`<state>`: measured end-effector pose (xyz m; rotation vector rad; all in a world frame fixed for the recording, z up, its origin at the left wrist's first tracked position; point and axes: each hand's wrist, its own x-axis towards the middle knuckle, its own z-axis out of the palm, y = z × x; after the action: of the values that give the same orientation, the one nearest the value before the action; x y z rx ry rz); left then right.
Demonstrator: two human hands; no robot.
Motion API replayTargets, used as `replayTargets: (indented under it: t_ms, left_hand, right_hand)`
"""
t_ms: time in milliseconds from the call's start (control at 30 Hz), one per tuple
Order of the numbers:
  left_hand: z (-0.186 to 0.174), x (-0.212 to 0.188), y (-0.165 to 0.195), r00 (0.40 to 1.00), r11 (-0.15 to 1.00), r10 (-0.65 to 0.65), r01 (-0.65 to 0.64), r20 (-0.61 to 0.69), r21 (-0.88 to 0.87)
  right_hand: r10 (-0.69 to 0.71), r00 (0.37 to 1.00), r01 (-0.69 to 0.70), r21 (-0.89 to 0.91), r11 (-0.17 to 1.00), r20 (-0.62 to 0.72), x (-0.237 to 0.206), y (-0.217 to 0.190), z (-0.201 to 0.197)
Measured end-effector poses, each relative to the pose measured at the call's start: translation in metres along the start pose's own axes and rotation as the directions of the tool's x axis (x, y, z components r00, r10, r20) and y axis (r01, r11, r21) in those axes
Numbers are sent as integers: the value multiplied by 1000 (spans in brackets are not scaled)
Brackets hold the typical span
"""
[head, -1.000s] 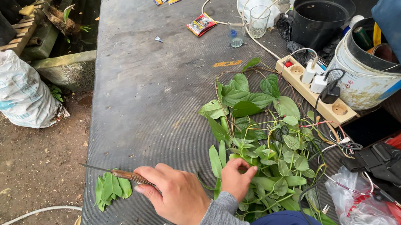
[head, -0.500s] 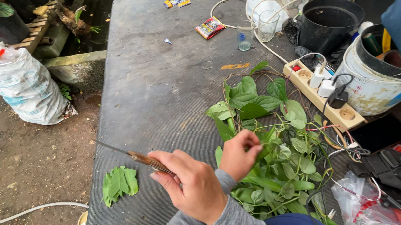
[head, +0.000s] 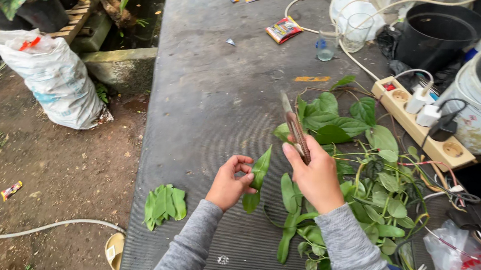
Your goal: The person uses a utility knife to trim and cut green leaves on a workbench. They repeatedly slice the leaves into smaller pieces and place them in a pile. Another person briefly walks by in the background.
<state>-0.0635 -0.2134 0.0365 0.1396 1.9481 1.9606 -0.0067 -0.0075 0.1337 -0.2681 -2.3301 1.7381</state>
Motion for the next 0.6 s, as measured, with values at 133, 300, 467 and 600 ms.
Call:
replayTargets:
  t_ms: [133,300,467,600]
  left_hand:
    - [-22,-21,10,989,993,114,-113,97,-13]
    - [-31,-28,1,953,958,249,-269,175,100]
    - [-26,-24,-18,990,981,-75,51,123,186]
    - [-25,-25,-26,993,940,-9,-33,119,339]
  right_hand:
    - [159,980,-168,71,983,124,9,24,17]
    - [272,888,-387,285,877,371,13,47,43]
    - [292,882,-402,267,876,370,9,62,51]
    - [305,886,-394,221,892,348,8,71,56]
